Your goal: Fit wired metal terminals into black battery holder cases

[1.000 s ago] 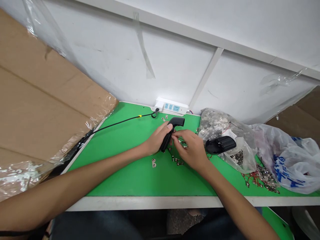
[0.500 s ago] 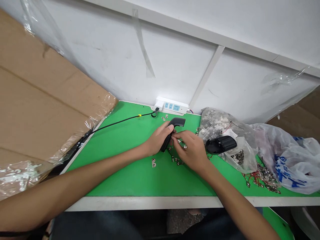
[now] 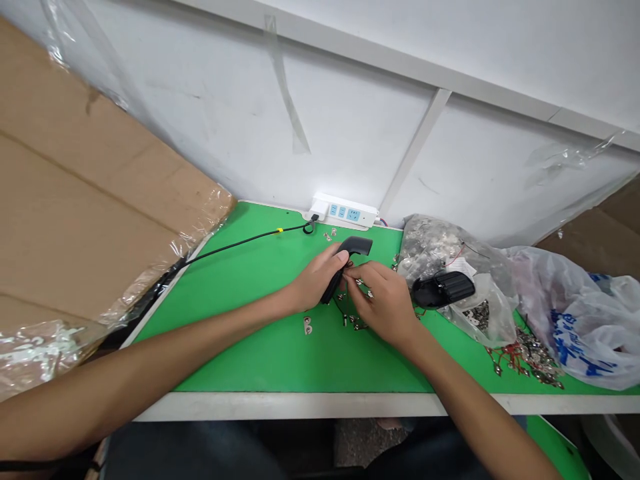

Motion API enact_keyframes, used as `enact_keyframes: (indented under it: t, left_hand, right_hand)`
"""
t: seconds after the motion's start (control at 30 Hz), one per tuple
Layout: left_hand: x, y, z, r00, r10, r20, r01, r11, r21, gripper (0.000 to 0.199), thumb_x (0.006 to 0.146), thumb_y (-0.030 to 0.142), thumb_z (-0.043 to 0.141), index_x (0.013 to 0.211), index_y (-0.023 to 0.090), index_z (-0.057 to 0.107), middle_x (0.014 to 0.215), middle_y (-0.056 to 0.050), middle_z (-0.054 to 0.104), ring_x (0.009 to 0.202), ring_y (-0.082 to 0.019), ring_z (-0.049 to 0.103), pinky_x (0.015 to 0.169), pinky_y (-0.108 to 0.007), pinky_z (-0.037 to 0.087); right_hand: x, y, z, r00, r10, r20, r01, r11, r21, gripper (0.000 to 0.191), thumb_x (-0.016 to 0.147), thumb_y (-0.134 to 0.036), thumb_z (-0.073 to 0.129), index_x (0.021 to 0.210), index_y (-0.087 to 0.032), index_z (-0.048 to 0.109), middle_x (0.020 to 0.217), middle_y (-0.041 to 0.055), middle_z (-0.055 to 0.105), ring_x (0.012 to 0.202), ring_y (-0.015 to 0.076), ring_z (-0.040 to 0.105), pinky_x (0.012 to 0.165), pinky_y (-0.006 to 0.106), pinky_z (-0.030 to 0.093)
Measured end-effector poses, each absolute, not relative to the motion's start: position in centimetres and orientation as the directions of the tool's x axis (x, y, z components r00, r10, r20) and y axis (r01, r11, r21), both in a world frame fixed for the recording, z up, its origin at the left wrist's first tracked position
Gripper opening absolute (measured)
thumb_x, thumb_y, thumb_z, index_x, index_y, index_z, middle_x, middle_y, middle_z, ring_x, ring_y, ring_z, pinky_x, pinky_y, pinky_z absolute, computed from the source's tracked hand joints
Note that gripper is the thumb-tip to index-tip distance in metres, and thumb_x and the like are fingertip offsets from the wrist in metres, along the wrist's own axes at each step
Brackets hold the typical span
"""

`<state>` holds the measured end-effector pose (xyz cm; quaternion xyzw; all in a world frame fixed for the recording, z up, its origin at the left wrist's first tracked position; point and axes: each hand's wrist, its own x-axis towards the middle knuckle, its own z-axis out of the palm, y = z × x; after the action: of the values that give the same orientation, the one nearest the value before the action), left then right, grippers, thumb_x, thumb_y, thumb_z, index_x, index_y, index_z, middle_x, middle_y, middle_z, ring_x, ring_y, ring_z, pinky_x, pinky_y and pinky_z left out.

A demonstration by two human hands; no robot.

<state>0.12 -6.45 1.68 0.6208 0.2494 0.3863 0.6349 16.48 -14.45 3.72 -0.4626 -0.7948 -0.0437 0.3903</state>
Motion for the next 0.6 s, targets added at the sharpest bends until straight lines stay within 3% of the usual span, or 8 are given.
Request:
enact_keyframes:
  t: [0.23, 0.4, 0.6]
  left_hand:
    - [-0.06, -6.36, 1.35, 0.598, 0.774, 0.209, -0.126, -0.166, 0.978, 0.045, 0.105, 0.062, 0.051, 0.107, 0.018, 0.059, 0.086, -0.001, 0.060, 0.073, -0.017, 0.055, 0.068, -0.030, 0.047]
    - [0.03, -6.31, 1.09, 0.584, 0.793, 0.174, -0.132, -0.119, 0.984, 0.043, 0.104, 0.062, 0.054, 0.106, 0.019, 0.060, 0.085, -0.001, 0.060, 0.072, -0.016, 0.054, 0.065, -0.029, 0.046]
    - [0.18, -6.21, 1.32, 0.602, 0.792, 0.097, -0.114, -0.034, 0.993, 0.044, 0.104, 0.063, 0.051, 0.102, 0.020, 0.057, 0.073, 0.002, 0.059, 0.068, -0.017, 0.058, 0.064, -0.030, 0.046]
  right_hand:
    - [16.33, -14.63, 4.08, -0.293, 0.704, 0.646, 0.779, 0.568, -0.265, 0.016, 0.107, -0.017, 0.056, 0.099, -0.021, 0.069, 0.088, 0.0062, 0.075, 0.080, 0.0227, 0.070, 0.073, 0.036, 0.050]
    - [16.46, -14.57, 4.13, -0.303, 0.724, 0.619, 0.774, 0.566, -0.283, 0.017, 0.107, -0.018, 0.055, 0.101, -0.021, 0.070, 0.090, 0.0069, 0.076, 0.082, 0.0227, 0.071, 0.074, 0.036, 0.051]
    - [16.84, -14.38, 4.22, -0.258, 0.790, 0.557, 0.737, 0.533, -0.415, 0.013, 0.106, -0.021, 0.058, 0.104, -0.023, 0.070, 0.094, 0.0050, 0.075, 0.085, 0.0216, 0.071, 0.078, 0.035, 0.052]
